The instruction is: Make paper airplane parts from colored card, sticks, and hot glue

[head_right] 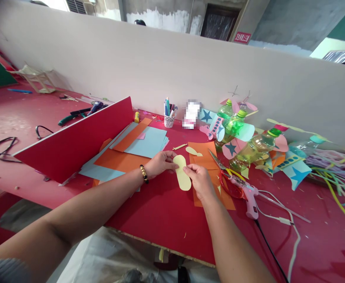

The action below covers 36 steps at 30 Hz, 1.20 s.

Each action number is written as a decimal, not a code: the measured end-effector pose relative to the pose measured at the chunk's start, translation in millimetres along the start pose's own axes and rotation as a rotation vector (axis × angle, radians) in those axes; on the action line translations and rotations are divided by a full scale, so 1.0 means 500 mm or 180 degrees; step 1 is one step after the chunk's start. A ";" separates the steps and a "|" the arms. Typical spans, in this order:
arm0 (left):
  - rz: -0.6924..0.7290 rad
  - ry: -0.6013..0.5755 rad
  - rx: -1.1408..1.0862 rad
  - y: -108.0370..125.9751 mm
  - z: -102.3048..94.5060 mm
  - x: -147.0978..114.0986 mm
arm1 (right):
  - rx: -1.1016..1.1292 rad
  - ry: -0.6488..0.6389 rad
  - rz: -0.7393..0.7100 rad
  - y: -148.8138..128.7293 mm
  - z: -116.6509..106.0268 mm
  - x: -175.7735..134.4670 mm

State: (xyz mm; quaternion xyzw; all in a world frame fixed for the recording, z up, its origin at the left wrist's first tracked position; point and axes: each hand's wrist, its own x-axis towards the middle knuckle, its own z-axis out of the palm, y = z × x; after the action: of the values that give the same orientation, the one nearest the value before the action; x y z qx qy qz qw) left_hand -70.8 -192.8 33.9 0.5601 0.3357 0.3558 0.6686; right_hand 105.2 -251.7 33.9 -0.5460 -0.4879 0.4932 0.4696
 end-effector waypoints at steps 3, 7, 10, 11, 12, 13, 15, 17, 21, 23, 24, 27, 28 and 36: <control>-0.0015 -0.0043 -0.0053 -0.001 -0.001 0.000 | 0.0087 0.0047 0.0082 -0.001 0.002 0.000; -0.0093 -0.0111 -0.0144 0.000 -0.004 -0.001 | 0.0042 0.0106 0.0109 -0.007 0.006 -0.002; -0.0102 -0.0037 -0.0191 0.001 -0.004 -0.001 | -0.0058 0.0089 0.0095 -0.010 0.007 -0.004; -0.0092 0.0002 -0.0203 0.001 -0.004 0.000 | -0.0094 0.0087 0.0090 -0.010 0.007 -0.004; -0.0087 0.0035 -0.0216 0.001 -0.003 0.000 | -0.0120 0.0098 0.0086 -0.010 0.007 -0.004; -0.0084 0.0064 -0.0229 0.001 -0.003 0.001 | -0.0131 0.0117 0.0085 -0.010 0.006 -0.004; -0.0088 0.0099 -0.0256 0.001 -0.002 0.002 | -0.0103 0.0152 0.0104 -0.008 0.006 -0.002; -0.0091 0.0112 -0.0289 0.001 -0.001 0.002 | -0.0054 0.0166 0.0125 -0.006 0.006 -0.001; -0.0096 0.0122 -0.0342 0.003 0.001 0.001 | -0.0035 0.0230 0.0132 -0.006 0.006 0.000; -0.0108 0.0120 -0.0340 0.004 0.001 0.000 | -0.0032 0.0263 0.0126 -0.008 0.007 0.000; -0.0112 0.0115 -0.0333 0.004 0.001 0.000 | -0.0021 0.0267 0.0121 -0.009 0.008 -0.001; -0.0128 0.0108 -0.0315 0.004 0.001 -0.001 | 0.0000 0.0263 0.0112 -0.010 0.008 -0.002; -0.0134 0.0106 -0.0321 0.004 0.002 -0.001 | -0.0012 0.0263 0.0109 -0.010 0.007 -0.002; -0.0174 0.0121 -0.0153 0.000 0.001 -0.001 | 0.0029 0.0097 0.0259 -0.002 -0.001 0.004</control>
State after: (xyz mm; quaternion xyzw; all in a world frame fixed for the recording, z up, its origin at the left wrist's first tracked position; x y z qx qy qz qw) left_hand -70.5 -193.3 34.2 0.5276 0.3550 0.3559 0.6848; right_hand 105.6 -249.6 34.8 -0.5707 -0.4558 0.5058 0.4591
